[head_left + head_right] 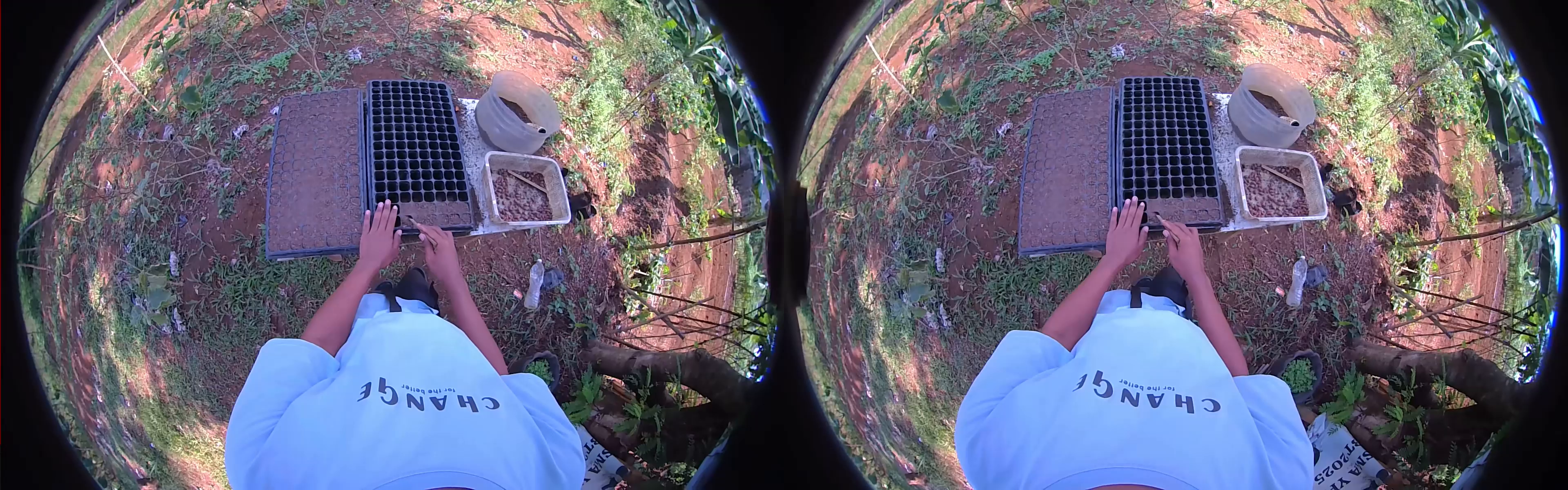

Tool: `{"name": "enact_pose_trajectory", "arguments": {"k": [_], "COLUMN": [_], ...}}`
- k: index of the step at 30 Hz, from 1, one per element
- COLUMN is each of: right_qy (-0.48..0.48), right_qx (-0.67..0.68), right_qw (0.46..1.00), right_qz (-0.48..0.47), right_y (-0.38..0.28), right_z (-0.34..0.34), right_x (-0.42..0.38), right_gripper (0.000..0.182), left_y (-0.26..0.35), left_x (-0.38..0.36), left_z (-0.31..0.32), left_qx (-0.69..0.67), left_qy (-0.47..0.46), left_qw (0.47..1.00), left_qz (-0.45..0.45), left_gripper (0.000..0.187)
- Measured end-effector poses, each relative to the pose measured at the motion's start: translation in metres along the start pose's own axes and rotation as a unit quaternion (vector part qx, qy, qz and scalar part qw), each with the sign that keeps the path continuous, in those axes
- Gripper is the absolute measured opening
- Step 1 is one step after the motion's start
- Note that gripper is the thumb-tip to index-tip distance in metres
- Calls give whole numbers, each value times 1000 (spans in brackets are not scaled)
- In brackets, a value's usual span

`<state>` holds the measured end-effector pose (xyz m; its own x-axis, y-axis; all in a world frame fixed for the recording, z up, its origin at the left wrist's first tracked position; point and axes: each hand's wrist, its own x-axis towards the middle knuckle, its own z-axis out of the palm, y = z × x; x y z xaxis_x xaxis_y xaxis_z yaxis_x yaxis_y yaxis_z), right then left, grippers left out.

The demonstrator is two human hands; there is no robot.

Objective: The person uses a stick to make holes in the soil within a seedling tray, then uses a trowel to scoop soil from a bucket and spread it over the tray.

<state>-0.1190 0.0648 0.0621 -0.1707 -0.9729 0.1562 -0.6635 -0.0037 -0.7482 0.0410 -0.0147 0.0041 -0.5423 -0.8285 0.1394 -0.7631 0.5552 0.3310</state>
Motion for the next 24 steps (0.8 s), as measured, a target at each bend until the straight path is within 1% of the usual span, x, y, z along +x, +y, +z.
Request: {"name": "enact_pose_trajectory", "arguments": {"k": [4,7,10,12,14,16,18,21,24], "right_qy": [13,-8,13,22,10,-3,10,5,16], "right_qx": [-7,-7,-14,-23,-27,-29,-26,-33,-30], "right_qw": [1000,1000,1000,999,1000,999,999,999,999], "right_qz": [19,16,12,-6,7,21,23,19,21], "right_y": [-5,-5,-8,-5,-9,-12,-12,-10,-13], "right_z": [0,1,3,6,3,3,4,6,4], "right_x": [0,0,0,-1,-2,-2,-1,-3,0], "right_gripper": [28,28,28,28,28,28,27,27,27], "left_y": [-1,-1,-2,-1,-2,-3,-2,-2,-1], "left_x": [0,0,0,-1,0,-1,-1,-1,-2], "left_z": [-1,-1,-1,0,4,5,5,4,4], "left_qx": [5,6,5,5,22,23,21,20,20], "left_qy": [-6,-6,-8,-10,13,14,14,8,21], "left_qw": [1000,1000,1000,1000,1000,1000,1000,1000,1000], "left_qz": [0,3,4,5,10,11,12,6,9], "left_gripper": [63,63,63,63,63,63,63,63,63]}}
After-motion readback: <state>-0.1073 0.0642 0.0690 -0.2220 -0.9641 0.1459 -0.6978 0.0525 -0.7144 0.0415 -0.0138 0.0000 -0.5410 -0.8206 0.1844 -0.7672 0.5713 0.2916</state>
